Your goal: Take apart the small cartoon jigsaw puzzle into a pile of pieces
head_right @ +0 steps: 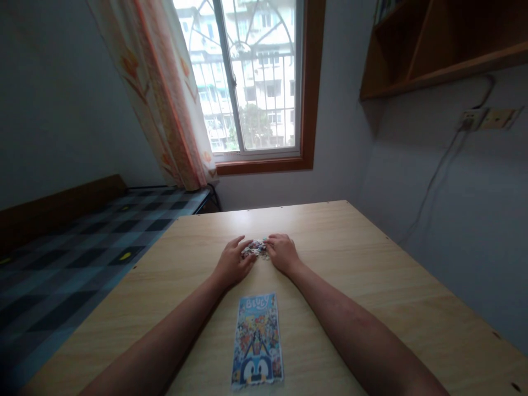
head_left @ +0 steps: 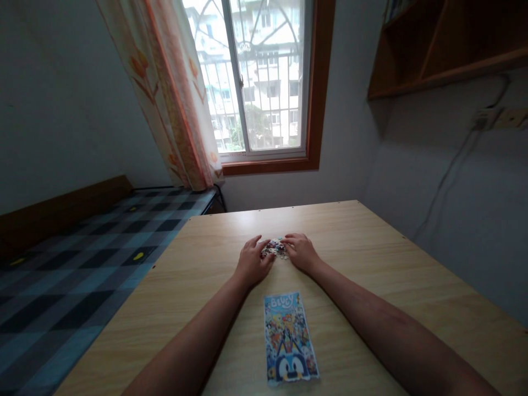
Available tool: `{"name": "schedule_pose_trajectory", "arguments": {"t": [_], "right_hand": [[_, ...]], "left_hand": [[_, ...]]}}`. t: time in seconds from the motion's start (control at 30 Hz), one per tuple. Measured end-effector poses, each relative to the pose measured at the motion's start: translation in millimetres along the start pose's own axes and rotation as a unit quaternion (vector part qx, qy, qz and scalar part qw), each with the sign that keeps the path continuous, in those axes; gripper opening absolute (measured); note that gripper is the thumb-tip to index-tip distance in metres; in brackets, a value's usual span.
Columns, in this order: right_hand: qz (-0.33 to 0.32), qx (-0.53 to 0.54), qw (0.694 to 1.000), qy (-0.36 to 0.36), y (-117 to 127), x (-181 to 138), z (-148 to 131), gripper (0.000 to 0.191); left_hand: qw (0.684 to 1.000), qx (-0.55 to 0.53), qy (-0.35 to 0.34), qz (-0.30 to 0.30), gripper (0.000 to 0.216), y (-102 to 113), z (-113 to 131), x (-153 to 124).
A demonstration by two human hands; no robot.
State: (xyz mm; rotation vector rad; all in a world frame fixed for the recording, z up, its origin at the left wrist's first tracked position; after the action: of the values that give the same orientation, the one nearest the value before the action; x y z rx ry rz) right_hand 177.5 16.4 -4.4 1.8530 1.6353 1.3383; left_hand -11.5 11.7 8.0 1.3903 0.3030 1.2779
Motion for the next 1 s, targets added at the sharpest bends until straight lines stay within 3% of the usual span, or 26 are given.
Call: {"name": "schedule_pose_trajectory", "arguments": {"t": [0.2, 0.43, 0.63, 0.8, 0.87, 1.0], "right_hand": [[-0.015, -0.077, 0.991, -0.107, 2, -3, 18, 0.050], [-0.041, -0.049, 0.991, -0.114, -2, -5, 28, 0.045], [0.008, 0.015, 0.988, -0.152, 9, 7, 45, 0.051], [0.006, 0.040, 0.991, -0.127, 8, 8, 46, 0.045], [-0.002, 0.044, 0.994, -0.105, 6, 9, 43, 0.042], [-0.015, 0.038, 0.996, -0.076, 5, 8, 39, 0.041]], "left_hand": [[0.997, 0.036, 0.015, -0.065, 0.071, -6, 3, -1], [0.987, 0.075, 0.013, -0.141, 0.083, -10, 12, 6], [0.991, 0.083, -0.023, -0.107, 0.072, -20, 31, 30], [0.983, 0.086, -0.013, -0.161, 0.070, -33, 30, 39], [0.983, 0.070, -0.031, -0.169, 0.061, -35, 29, 40], [0.991, -0.005, -0.069, -0.116, 0.034, -29, 31, 42]]}}
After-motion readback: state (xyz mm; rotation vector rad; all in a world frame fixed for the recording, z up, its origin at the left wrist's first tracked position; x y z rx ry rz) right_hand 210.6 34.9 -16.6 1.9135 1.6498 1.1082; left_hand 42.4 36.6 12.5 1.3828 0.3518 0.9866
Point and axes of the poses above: each hand's wrist, its own x-axis towards the middle knuckle, its own y-axis out of the back of the hand, z = x × y, the point moved 4 cm from there along x, towards the middle knuckle, and after that the axes turned 1 degree about -y, right-handed, at the moved point
